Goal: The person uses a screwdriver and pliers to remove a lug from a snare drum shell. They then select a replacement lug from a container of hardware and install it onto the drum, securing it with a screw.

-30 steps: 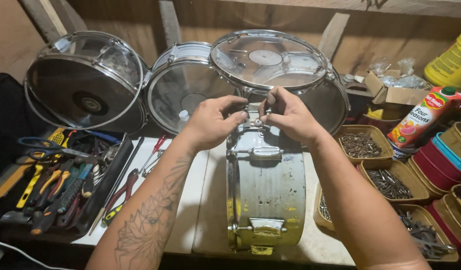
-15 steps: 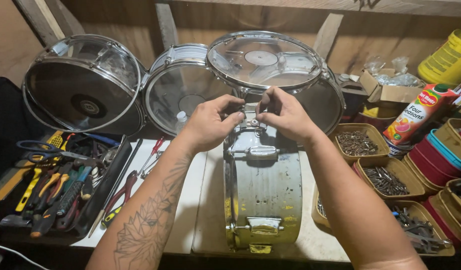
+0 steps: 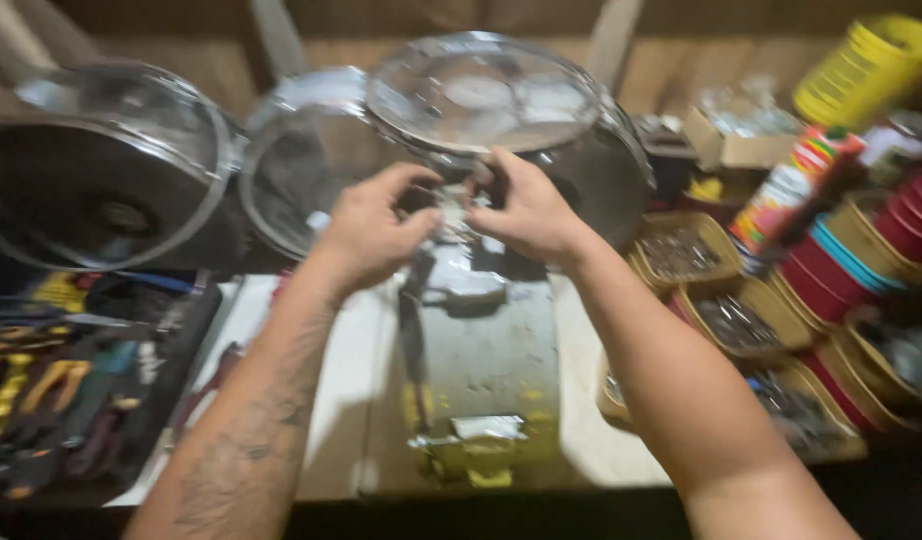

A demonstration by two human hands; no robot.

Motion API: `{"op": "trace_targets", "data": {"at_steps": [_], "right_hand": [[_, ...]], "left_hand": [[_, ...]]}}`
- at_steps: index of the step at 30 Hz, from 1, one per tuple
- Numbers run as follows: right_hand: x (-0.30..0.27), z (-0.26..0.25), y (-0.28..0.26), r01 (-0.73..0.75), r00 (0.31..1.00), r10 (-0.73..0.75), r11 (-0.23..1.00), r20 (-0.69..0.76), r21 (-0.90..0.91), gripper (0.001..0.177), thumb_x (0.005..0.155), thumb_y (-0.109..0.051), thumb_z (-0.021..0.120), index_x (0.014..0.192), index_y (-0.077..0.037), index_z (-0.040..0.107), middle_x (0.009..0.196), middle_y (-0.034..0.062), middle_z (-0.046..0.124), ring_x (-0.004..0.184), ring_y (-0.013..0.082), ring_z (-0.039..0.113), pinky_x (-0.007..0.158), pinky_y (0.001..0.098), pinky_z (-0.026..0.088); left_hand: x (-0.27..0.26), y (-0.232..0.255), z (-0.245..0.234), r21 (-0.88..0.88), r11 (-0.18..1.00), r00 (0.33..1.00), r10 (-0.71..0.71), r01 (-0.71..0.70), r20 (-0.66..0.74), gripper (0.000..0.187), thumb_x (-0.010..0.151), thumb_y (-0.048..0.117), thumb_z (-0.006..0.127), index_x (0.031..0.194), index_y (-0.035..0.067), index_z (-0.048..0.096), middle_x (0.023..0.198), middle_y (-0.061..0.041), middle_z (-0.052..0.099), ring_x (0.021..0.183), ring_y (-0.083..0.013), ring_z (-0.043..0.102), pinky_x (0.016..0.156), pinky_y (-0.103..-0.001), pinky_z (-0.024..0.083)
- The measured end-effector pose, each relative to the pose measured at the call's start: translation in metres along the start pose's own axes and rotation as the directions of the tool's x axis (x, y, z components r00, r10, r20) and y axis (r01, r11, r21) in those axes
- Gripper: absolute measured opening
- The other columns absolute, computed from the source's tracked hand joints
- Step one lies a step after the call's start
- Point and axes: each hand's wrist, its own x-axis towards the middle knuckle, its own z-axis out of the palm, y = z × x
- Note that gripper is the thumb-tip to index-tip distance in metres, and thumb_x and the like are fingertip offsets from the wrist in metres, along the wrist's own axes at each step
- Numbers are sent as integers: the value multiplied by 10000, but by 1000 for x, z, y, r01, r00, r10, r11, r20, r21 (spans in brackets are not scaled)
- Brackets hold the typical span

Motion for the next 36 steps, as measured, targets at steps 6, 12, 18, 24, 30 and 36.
{"op": "trace_targets", "data": {"at_steps": [6, 12, 18, 24, 30, 36], "right_hand": [[2, 10, 15, 10, 1000, -8, 994, -17, 110, 342, 734, -105, 831, 948, -93, 564, 751, 42, 651, 615, 92, 519, 512, 226, 398], [-1, 3, -6, 27, 998, -32, 996, 59, 80, 315, 757, -86, 749, 915, -117, 478, 788, 35, 640, 692, 112, 541, 602, 265, 447], [-2, 0, -18, 50, 987, -79, 977, 137, 207, 333, 781, 11, 628, 895, -129, 349, 832, 33, 577, 799, 118, 533, 712, 263, 472], [2, -3, -9, 89, 985, -112, 981, 132, 175, 311, 779, -6, 632, 909, -123, 375, 843, 19, 525, 788, 116, 518, 724, 258, 455], [3, -6, -4, 100, 984, -118, 986, 132, 134, 313, 791, -51, 642, 923, -133, 370, 847, 7, 550, 799, 108, 489, 743, 265, 438], [2, -5, -5, 85, 983, -115, 977, 145, 198, 306, 788, -7, 614, 923, -126, 366, 848, 26, 577, 800, 116, 516, 735, 263, 463]], "left_hand": [[1, -7, 16, 172, 974, 988, 152, -147, -14, 161, 803, 198, 778, 958, 160, 796, 1038, -109, 759, 1013, -356, 712, 886, -448, 557], [6, -8, 18, 220, 966, 991, 132, -134, 26, 154, 824, 246, 800, 948, 155, 810, 999, -66, 758, 962, -278, 695, 848, -388, 529], [2, 5, 20, 155, 988, 1000, -5, 1, 20, 177, 856, 227, 799, 1006, 133, 802, 1037, -28, 760, 956, -154, 693, 850, -303, 508], [4, 0, 27, 138, 988, 998, -64, 67, -26, 171, 845, 242, 777, 987, 153, 810, 998, -19, 745, 884, -138, 680, 775, -292, 499], [8, -2, 31, 127, 991, 998, -38, 43, -47, 157, 823, 232, 765, 960, 173, 814, 967, -22, 741, 876, -138, 682, 810, -287, 503], [9, -2, 31, 162, 987, 999, -10, 16, -34, 164, 828, 247, 755, 968, 181, 810, 995, -34, 743, 911, -162, 689, 834, -312, 499]]}}
